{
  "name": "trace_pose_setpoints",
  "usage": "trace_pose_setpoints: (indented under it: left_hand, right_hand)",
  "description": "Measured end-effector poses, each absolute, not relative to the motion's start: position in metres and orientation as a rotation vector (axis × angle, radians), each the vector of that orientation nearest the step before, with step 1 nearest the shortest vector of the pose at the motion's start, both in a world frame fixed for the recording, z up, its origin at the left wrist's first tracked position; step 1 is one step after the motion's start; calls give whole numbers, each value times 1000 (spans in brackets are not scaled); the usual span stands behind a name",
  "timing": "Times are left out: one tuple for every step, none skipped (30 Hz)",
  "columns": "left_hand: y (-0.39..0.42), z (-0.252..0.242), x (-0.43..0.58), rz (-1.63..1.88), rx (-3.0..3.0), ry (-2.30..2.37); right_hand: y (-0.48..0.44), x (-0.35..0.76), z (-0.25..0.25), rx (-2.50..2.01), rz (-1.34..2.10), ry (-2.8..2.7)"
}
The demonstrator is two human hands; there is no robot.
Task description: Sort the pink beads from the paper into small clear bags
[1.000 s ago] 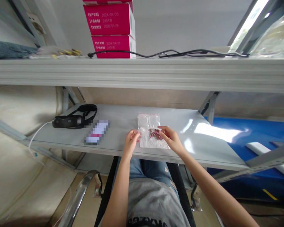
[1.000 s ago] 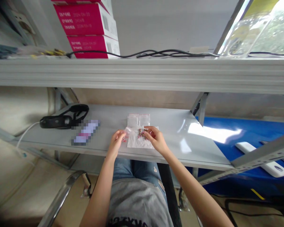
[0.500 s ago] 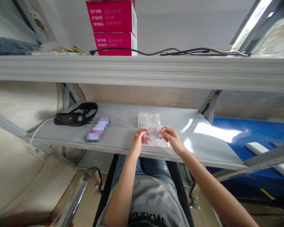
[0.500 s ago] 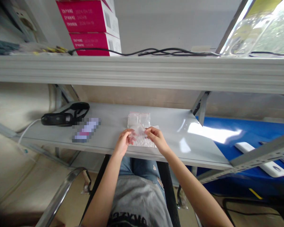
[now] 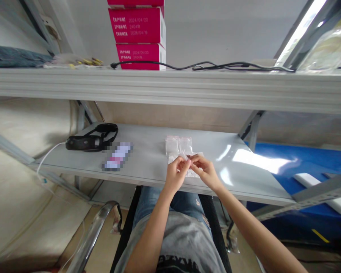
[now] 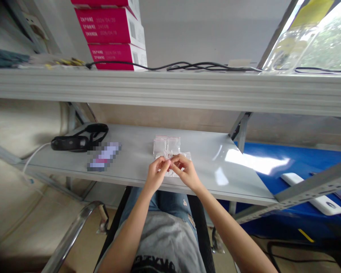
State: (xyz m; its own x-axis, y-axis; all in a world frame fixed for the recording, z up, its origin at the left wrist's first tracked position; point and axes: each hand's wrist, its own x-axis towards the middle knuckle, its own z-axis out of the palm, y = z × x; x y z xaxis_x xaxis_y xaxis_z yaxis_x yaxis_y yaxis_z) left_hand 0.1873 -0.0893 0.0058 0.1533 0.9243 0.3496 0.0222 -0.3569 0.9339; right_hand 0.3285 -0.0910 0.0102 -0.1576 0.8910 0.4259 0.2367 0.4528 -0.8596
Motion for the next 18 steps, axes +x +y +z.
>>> trace_pose_setpoints:
  left_hand:
    - [-90, 6, 187, 1330, 1594, 956]
    - [-90, 6, 187, 1324, 1614, 970]
    - [-89, 5, 186, 1311, 1638, 981]
    - [-89, 3, 185, 1296, 1661, 992]
    - [-88, 2, 183, 1283, 1679, 1007]
    - [-87, 1, 182, 1270, 1697, 1022]
    - [-86, 0, 181, 1258, 1716, 1039]
    - [-85, -1, 180, 1246, 1737, 1056]
    - [-85, -1, 180, 1233, 1764, 1071]
    - [-84, -1, 179, 1217, 1799, 1085]
    - [-84, -1, 179, 1198, 1844, 1101]
    - [-85, 0, 179, 1177, 1895, 1121]
    - [-85, 1, 178, 1154, 1948, 1146]
    - [-85, 2, 177, 1128, 2005, 1169]
    - [-85, 2, 175, 1100, 2063, 1191]
    - [-85, 3, 174, 1073, 2121, 1211]
    - [-85, 4, 172, 1045, 2179, 1232]
    - [-86, 4, 170, 1016, 2237, 1255]
  right_hand:
    - [-92, 329, 11, -1006, 739, -1697]
    - [-92, 329, 12, -1017, 700, -1730]
    - [-93, 329, 13, -1018, 676, -1760]
    - [-93, 330, 13, -1012, 668, -1786]
    - [-93, 330, 14, -1001, 671, -1807]
    - [-93, 330, 14, -991, 677, -1820]
    - [-93, 330, 14, -987, 680, -1827]
    - [-92, 330, 14, -987, 675, -1828]
    - [-92, 330, 14, -994, 659, -1823]
    - [-91, 329, 13, -1005, 636, -1815]
    - [-91, 329, 12, -1018, 610, -1809]
    - [-90, 329, 11, -1031, 586, -1808]
    - [-90, 329, 10, -1043, 564, -1813]
    - [-89, 329, 9, -1056, 544, -1826]
    - [-89, 330, 8, -1070, 522, -1844]
    - [-88, 330, 7, -1085, 496, -1865]
    - [-88, 330, 6, -1104, 465, -1892]
    - [-88, 331, 5, -1128, 428, -1922]
